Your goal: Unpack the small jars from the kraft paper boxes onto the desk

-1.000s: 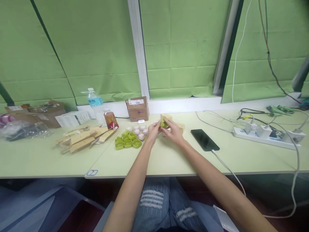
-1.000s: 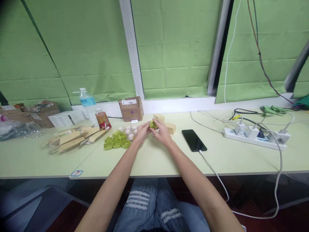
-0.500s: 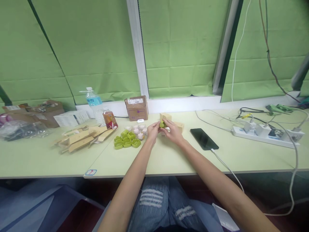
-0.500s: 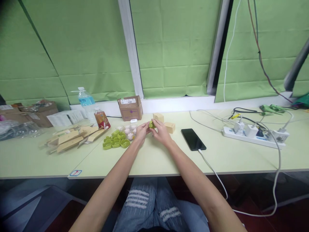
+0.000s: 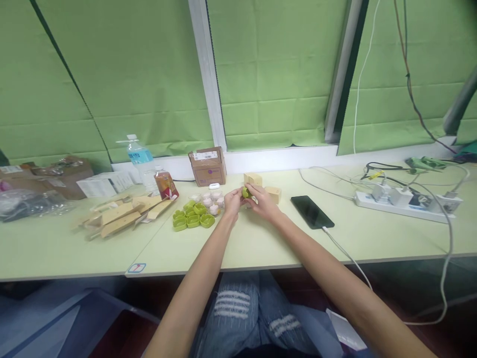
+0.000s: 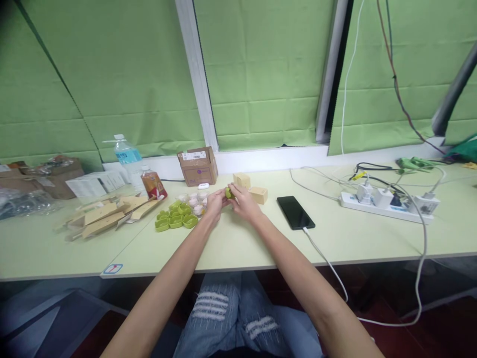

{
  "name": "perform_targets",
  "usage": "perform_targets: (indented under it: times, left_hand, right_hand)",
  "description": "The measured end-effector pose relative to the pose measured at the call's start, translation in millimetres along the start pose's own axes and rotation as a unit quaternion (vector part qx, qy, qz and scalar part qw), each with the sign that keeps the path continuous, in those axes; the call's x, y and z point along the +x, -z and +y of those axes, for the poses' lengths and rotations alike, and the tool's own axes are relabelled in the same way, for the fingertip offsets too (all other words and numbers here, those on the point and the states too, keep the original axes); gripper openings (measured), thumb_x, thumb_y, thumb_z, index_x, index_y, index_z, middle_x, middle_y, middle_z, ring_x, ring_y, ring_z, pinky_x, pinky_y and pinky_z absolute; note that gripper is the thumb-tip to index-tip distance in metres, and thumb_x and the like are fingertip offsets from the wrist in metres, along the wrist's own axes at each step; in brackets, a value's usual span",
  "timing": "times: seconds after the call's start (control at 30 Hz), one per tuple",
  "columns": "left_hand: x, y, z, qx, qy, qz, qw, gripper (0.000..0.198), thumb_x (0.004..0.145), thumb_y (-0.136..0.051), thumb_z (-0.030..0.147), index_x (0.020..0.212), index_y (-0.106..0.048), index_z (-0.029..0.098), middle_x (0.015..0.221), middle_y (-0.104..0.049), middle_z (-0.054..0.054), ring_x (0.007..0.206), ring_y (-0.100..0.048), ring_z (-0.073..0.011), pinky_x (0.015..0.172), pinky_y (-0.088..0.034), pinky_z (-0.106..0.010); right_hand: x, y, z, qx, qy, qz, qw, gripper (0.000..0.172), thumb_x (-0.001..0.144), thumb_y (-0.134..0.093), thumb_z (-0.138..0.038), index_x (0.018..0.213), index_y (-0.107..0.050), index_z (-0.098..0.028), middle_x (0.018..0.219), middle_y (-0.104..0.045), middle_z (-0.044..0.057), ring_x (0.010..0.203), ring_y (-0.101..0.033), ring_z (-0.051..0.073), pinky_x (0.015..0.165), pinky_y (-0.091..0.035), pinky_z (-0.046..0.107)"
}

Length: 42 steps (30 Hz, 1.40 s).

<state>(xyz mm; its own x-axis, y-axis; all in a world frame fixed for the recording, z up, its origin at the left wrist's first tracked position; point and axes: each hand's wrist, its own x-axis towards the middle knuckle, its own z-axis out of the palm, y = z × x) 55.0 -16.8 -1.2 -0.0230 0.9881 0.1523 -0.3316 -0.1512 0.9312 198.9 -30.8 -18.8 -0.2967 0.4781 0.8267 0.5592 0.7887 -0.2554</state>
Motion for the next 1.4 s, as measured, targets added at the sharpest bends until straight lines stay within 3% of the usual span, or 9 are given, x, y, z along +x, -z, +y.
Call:
perform_targets:
  times: [0.3,0.6,0.83,1.03,1.23,1.4]
  left_hand:
    - [-1,-5.4,-2,-0.001,-0.009,0.034,0.999,0.041,0.074,-0.081,0.053,0.076,-0.069,0.014,0.062,-0.061,0.0,0.056,-0.057,-0.011,0.06,-0.052,-0.026]
    - [-4,-7.0,-2,0.054,-0.046,0.041,0.997,0.05,0.069,-0.08,0.061,0.068,-0.066,0.013,0.059,-0.054,0.002,0.054,-0.049,-0.0091,0.053,-0.047,-0.022]
    - [-5,-9.2,-3,0.075,-0.055,0.059,0.994,0.058,0.069,-0.076,0.069,0.057,-0.055,0.016,0.052,-0.043,0.004,0.049,-0.041,-0.0082,0.048,-0.042,-0.021]
    - [-4,-7.8,-2,0.082,-0.049,0.033,0.995,0.056,0.073,-0.074,0.068,0.061,-0.058,0.015,0.054,-0.046,0.004,0.05,-0.045,-0.0086,0.049,-0.043,-0.021]
    - [-7,-8.5,-2,0.072,-0.056,0.059,0.994,0.055,0.073,-0.077,0.065,0.059,-0.058,0.015,0.052,-0.045,0.004,0.049,-0.043,-0.0079,0.05,-0.044,-0.021]
    - [-8,-10.7,3,0.034,-0.032,0.039,0.998,0.047,0.074,-0.08,0.058,0.072,-0.07,0.012,0.061,-0.061,-0.001,0.056,-0.056,-0.0102,0.057,-0.051,-0.023]
  right_hand:
    - [1,-1,-4,-0.012,0.007,-0.018,1.0,0.059,0.092,-0.052,-0.013,0.15,-0.048,-0.019,0.142,-0.058,0.019,0.132,-0.054,0.033,0.108,-0.048,0.054]
    - [0,-4,-6,-0.016,-0.001,-0.024,1.0,0.057,0.09,-0.05,-0.01,0.147,-0.049,-0.017,0.136,-0.059,0.019,0.125,-0.056,0.033,0.107,-0.048,0.052]
    - [0,-6,-5,-0.024,-0.003,-0.023,0.999,0.055,0.09,-0.05,-0.01,0.144,-0.049,-0.017,0.132,-0.061,0.02,0.121,-0.057,0.033,0.105,-0.049,0.052]
    - [0,-5,-5,-0.033,-0.003,-0.033,0.999,0.054,0.09,-0.049,-0.007,0.144,-0.048,-0.017,0.131,-0.059,0.019,0.119,-0.056,0.031,0.103,-0.05,0.05]
    - [3,-3,-12,-0.026,-0.01,-0.047,0.999,0.053,0.089,-0.049,-0.006,0.141,-0.05,-0.016,0.125,-0.061,0.019,0.115,-0.057,0.031,0.1,-0.051,0.047]
    - [4,1,-11,0.021,-0.027,-0.016,0.999,0.049,0.091,-0.052,-0.013,0.141,-0.054,-0.016,0.129,-0.063,0.019,0.12,-0.059,0.031,0.105,-0.049,0.05]
